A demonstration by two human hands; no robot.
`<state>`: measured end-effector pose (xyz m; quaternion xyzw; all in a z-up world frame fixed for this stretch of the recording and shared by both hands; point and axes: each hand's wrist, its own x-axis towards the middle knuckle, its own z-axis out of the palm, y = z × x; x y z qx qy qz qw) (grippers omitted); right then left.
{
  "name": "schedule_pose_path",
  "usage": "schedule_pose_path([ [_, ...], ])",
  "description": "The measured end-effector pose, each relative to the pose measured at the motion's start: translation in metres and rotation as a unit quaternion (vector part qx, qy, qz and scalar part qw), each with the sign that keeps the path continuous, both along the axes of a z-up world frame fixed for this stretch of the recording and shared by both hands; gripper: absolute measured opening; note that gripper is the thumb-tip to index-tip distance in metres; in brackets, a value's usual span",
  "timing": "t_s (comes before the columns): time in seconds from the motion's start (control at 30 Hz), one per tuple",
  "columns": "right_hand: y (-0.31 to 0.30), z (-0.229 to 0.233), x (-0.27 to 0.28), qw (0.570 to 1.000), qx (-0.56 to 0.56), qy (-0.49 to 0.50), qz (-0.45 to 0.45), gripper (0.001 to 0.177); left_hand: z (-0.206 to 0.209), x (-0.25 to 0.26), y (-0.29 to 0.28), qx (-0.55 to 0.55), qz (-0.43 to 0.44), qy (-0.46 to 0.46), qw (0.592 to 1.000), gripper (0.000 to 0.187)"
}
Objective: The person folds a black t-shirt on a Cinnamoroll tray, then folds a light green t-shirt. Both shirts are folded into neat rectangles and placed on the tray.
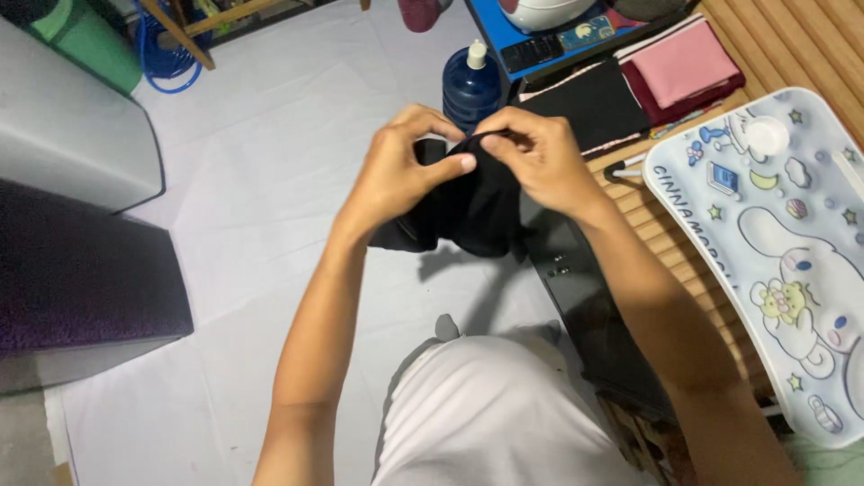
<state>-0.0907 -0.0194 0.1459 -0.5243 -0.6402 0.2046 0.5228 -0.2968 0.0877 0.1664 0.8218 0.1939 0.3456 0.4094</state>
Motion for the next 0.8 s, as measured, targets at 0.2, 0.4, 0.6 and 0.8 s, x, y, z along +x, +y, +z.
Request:
schedule_pose_path([
  [0.2,-0.005,-0.027,-0.010,0.977,-0.057,0.205,0.006,0.036,-0.005,0.026,-0.013,-0.035,0.027,0.022,0.999,0.009],
  [0.4,-0.034,-0.083,-0.041,0.977,-0.177,0.116,0.024,0.038,0.021,0.022,-0.018,-0.070,0.080,-0.065,0.992,0.008],
  [0.6,-0.047,-0.201,-0.052,0.958,-0.260,0.112,0.033,0.007,0.034,0.000,0.014,0.018,0.097,-0.127,0.987,0.010],
  [0.8,-0.063,-0.165,-0.033,0.977,-0.199,0.039,-0.071,0.052,0.030,-0.036,0.057,0.045,0.133,-0.171,0.975,0.009],
])
